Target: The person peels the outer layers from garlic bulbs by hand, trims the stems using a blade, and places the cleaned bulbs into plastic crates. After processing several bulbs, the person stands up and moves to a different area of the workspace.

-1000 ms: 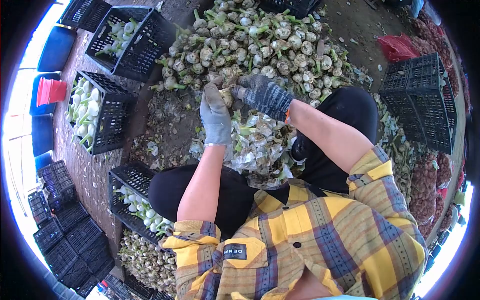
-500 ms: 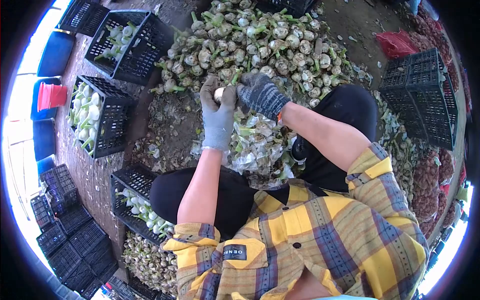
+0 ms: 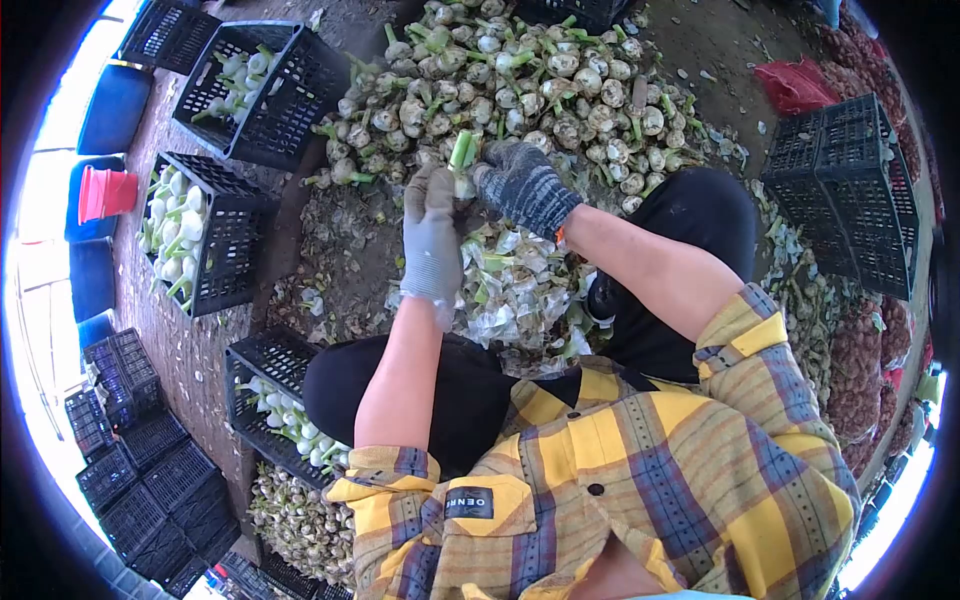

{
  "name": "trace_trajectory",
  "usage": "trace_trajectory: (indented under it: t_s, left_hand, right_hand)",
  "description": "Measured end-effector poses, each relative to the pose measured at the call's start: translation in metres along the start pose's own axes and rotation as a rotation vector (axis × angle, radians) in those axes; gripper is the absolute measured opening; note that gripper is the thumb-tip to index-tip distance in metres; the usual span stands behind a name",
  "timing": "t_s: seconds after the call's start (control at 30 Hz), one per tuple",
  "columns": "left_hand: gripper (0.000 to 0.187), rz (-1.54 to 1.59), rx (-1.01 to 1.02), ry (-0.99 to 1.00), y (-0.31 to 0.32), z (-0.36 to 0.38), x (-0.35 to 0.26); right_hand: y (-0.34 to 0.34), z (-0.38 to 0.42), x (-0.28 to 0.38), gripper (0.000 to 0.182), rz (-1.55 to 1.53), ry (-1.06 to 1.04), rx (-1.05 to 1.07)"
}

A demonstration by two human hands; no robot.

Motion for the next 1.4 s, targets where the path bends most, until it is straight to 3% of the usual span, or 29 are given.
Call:
trace_trajectory:
  t_s: [0.1, 0.3, 0.57, 0.7, 0.77, 0.87, 0.93, 1.1, 1.13, 1.23, 1.37, 1.4]
  left_hand:
    - [0.031, 0.228, 0.147, -0.216, -0.007, -0.008, 0.007]
    - [0.028, -0.068, 0.045, 0.001, -0.003, -0.004, 0.007]
    - [0.027, 0.471, 0.231, -0.245, -0.007, -0.007, 0.006]
    - [0.030, 0.644, 0.369, -0.340, -0.015, -0.013, 0.008]
    - [0.031, 0.400, 0.231, -0.302, -0.007, -0.007, 0.001]
    - [0.029, 0.077, 0.119, -0.150, 0.002, 0.001, -0.001]
    - [0.025, 0.058, 0.081, -0.061, 0.002, 0.002, -0.001]
    - [0.024, 0.335, 0.293, -0.215, -0.014, -0.012, 0.005]
    - [0.024, 0.404, 0.365, -0.265, -0.018, -0.015, 0.007]
    - [0.023, 0.472, 0.459, -0.327, -0.020, -0.015, 0.011]
    - [0.024, 0.207, 0.303, -0.172, -0.003, -0.006, -0.003]
    - [0.026, 0.187, 0.267, -0.122, -0.002, -0.005, -0.002]
  right_hand:
    - [0.003, -0.001, -0.001, 0.033, -0.067, 0.020, 0.026]
    - [-0.002, 0.001, 0.003, 0.032, -0.010, 0.032, -0.010]
    - [0.001, -0.001, 0.005, 0.025, -0.119, 0.074, 0.069]
    - [-0.002, 0.006, 0.009, 0.028, -0.510, 0.145, 0.134]
    - [-0.011, 0.010, 0.018, 0.027, -0.572, 0.180, 0.173]
    - [-0.011, -0.001, 0.006, 0.024, -0.064, 0.053, 0.096]
    - [-0.010, 0.002, 0.007, 0.023, -0.286, 0.112, 0.129]
    - [-0.014, 0.011, 0.013, 0.021, -0.601, 0.115, 0.243]
    - [-0.013, 0.013, 0.012, 0.020, -0.828, 0.331, 0.272]
    - [-0.006, 0.009, 0.004, 0.019, -1.016, 0.426, 0.298]
    - [-0.019, 0.004, 0.014, 0.020, 0.065, -0.309, 0.237]
    - [-0.024, 0.012, 0.027, 0.019, -0.129, -0.117, 0.269]
Point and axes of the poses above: each hand's wrist, its own z-axis away from the middle knuckle, its own y-axis out of the palm, x = y × z, the point moved 3 cm from there along -z, towards the middle knuckle, and after that the axes turned 1 degree about y, right-handed, at the moved point
